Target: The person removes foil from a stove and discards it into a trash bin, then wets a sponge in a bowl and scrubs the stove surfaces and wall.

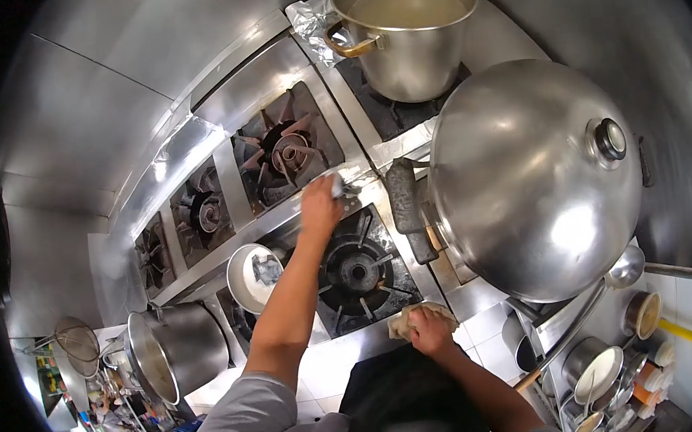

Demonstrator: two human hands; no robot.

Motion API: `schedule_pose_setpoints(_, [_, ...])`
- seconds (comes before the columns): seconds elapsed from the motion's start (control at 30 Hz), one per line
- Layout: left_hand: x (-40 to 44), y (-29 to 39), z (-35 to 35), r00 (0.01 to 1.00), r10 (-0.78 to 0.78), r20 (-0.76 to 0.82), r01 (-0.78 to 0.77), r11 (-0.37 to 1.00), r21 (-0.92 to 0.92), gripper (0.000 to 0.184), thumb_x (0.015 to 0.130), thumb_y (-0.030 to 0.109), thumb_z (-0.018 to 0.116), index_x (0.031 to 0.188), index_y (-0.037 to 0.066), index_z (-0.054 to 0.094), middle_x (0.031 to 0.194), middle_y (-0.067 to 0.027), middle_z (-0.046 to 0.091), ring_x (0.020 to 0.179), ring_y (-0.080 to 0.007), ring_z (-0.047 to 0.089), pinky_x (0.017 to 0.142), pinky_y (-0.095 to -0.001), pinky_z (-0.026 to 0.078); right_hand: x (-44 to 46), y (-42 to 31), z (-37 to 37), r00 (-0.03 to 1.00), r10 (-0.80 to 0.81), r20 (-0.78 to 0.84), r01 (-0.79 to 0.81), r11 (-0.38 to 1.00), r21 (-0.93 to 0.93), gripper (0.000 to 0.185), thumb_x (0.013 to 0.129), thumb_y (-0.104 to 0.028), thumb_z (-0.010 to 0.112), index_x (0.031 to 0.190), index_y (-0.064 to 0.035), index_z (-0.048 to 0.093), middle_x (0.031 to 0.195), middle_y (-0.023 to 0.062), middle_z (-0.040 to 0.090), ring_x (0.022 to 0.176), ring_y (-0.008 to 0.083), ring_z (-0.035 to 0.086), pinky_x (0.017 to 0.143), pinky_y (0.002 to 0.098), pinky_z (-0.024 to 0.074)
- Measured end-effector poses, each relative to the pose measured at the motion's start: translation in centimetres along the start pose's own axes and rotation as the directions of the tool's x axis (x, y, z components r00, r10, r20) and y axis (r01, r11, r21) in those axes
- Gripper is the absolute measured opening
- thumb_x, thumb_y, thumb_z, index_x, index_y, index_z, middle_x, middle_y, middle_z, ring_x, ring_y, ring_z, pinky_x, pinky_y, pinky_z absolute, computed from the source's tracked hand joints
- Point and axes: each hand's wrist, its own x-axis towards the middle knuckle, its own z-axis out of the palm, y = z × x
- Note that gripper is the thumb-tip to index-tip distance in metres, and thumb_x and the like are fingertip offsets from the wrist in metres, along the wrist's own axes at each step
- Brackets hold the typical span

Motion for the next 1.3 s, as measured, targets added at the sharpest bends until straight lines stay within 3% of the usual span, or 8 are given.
schedule_pose_setpoints(0.6, [0.8,0.0,-1.0,0.994,-0.063,0.085,0.057,0.996,0.075,0.042,0.075,0.0,0.066,0.117,0.006,0.065,0.115,-0.0154,0.065,0.11,-0.0354,0.062,0.096,-0.0464,0.049,-0.8,0.6,-0.1,0.997,0.062,-0.046,-0.064,0.997,-0.047,0.037,0.073,-0.013,0.065,0.108,-0.0061,0.057,0.1,0.0175,0.059,0.092,0.04,0.06,0.081,0.0521,0.0491])
schedule_pose_setpoints(0.63, [-1.4,-3.6,0.3,0.993,-0.007,-0.119,0.022,0.993,0.12,0.042,0.075,-0.001,0.065,0.117,0.007,0.065,0.114,-0.0153,0.065,0.109,-0.0353,0.063,0.095,-0.0468,0.05,-1.0,1.2,0.3,0.996,0.088,-0.027,-0.089,0.995,-0.04,0.035,0.073,-0.012,0.064,0.107,-0.0058,0.058,0.099,0.0165,0.06,0.091,0.0386,0.06,0.081,0.0517,0.0492])
schedule_pose_setpoints(0.77, [-3.2,-4.5,-3.4,0.931,-0.354,0.085,0.341,0.929,0.141,0.04,0.075,-0.001,0.064,0.115,0.006,0.066,0.117,-0.0162,0.066,0.111,-0.0366,0.062,0.095,-0.0471,0.05,-1.2,1.3,0.4,0.997,0.005,-0.078,-0.012,0.996,-0.083,0.037,0.073,-0.011,0.065,0.109,-0.0052,0.056,0.103,0.0176,0.059,0.095,0.0404,0.058,0.085,0.0501,0.0476])
schedule_pose_setpoints(0.83, [-2.1,-2.5,0.3,0.979,-0.133,-0.152,0.154,0.979,0.136,0.034,0.076,0.002,0.063,0.109,0.005,0.066,0.114,-0.0156,0.066,0.105,-0.0359,0.063,0.089,-0.0482,0.051,-1.3,1.2,0.6,0.998,0.029,-0.052,-0.033,0.996,-0.081,0.038,0.073,-0.01,0.065,0.109,-0.0053,0.056,0.104,0.0178,0.059,0.096,0.0406,0.058,0.085,0.0503,0.0478])
schedule_pose_setpoints(0.9, [0.8,1.7,-0.5,0.983,-0.174,0.055,0.161,0.97,0.183,0.041,0.076,0.003,0.064,0.117,0.005,0.065,0.116,-0.0154,0.065,0.108,-0.0352,0.063,0.091,-0.047,0.05,-1.0,1.0,0.8,0.999,0.04,-0.024,-0.042,0.995,-0.094,0.038,0.074,-0.01,0.064,0.11,-0.0055,0.055,0.104,0.0179,0.058,0.097,0.0408,0.058,0.085,0.0506,0.0479])
schedule_pose_setpoints(1.03, [-3.2,-6.3,-1.0,0.993,-0.022,-0.113,0.043,0.981,0.189,0.043,0.076,0.001,0.064,0.118,0.008,0.065,0.113,-0.0132,0.065,0.107,-0.0336,0.063,0.089,-0.047,0.051,-0.6,1.2,0.1,1.0,0.019,0.004,-0.019,0.998,-0.062,0.034,0.075,-0.008,0.063,0.107,-0.0049,0.056,0.103,0.0185,0.059,0.094,0.0411,0.059,0.082,0.0523,0.0481])
schedule_pose_setpoints(1.17, [-5.7,-7.7,-3.8,0.935,-0.353,0.019,0.341,0.915,0.213,0.041,0.075,0.002,0.066,0.115,0.007,0.066,0.113,-0.0133,0.065,0.106,-0.0339,0.064,0.09,-0.0469,0.052,-0.9,1.7,0.4,0.997,-0.026,-0.078,0.024,0.999,-0.023,0.028,0.079,-0.009,0.059,0.107,-0.0064,0.058,0.1,0.0189,0.061,0.093,0.0414,0.061,0.08,0.0529,0.0485])
schedule_pose_setpoints(1.3, [-1.2,-1.1,1.0,0.973,-0.19,-0.129,0.207,0.969,0.136,0.044,0.071,0.003,0.069,0.115,0.008,0.067,0.11,-0.0153,0.065,0.104,-0.0357,0.063,0.09,-0.0496,0.051,-1.0,1.7,0.6,0.998,-0.031,-0.063,0.029,0.999,-0.018,0.028,0.08,-0.009,0.058,0.108,-0.0059,0.058,0.1,0.0194,0.061,0.093,0.0425,0.06,0.082,0.0523,0.0485])
